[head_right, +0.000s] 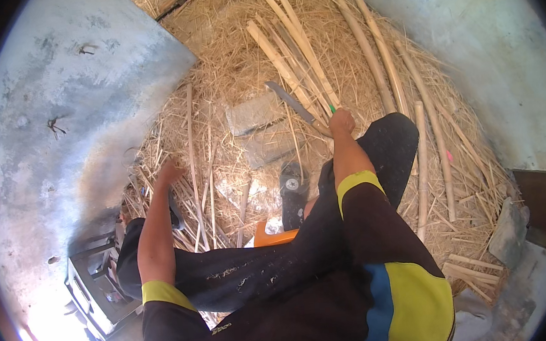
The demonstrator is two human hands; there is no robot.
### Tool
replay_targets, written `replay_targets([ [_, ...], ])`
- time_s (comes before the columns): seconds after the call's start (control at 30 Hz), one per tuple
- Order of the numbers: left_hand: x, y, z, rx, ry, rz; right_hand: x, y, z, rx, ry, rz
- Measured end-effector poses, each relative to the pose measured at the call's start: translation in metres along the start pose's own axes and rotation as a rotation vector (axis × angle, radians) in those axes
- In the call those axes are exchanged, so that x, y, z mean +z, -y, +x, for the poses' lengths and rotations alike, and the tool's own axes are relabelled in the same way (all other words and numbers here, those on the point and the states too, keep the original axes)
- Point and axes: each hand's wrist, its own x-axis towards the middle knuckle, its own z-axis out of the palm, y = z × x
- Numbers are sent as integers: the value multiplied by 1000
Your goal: The person sits cross-legged on a straw-covered floor and uses a green-handled knife to shave thin strips from a long wooden stick. They repeatedly rotate the stick and scrape along its length, producing wood shavings that fall onto the floor.
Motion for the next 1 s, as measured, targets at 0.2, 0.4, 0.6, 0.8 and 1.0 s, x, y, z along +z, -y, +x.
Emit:
replay_targets([
  [0.2, -19, -20, -23, 62, 80, 108, -76, 18, 18, -92, -166, -176],
  [0.4, -60, -44, -32, 77, 21, 34, -249, 6, 62, -182, -781, -433],
  [0.6, -129, -66, -64, 110, 46, 73, -392, -26, 11, -185, -993, -299],
  [0.8, -232, -133, -127, 236, -152, -325, -379, 10, -103, -415, -615, 93],
  [1.0, -320, -170, -177, 808, -410, -1238, -264, 77, -176, -839, -319, 516],
])
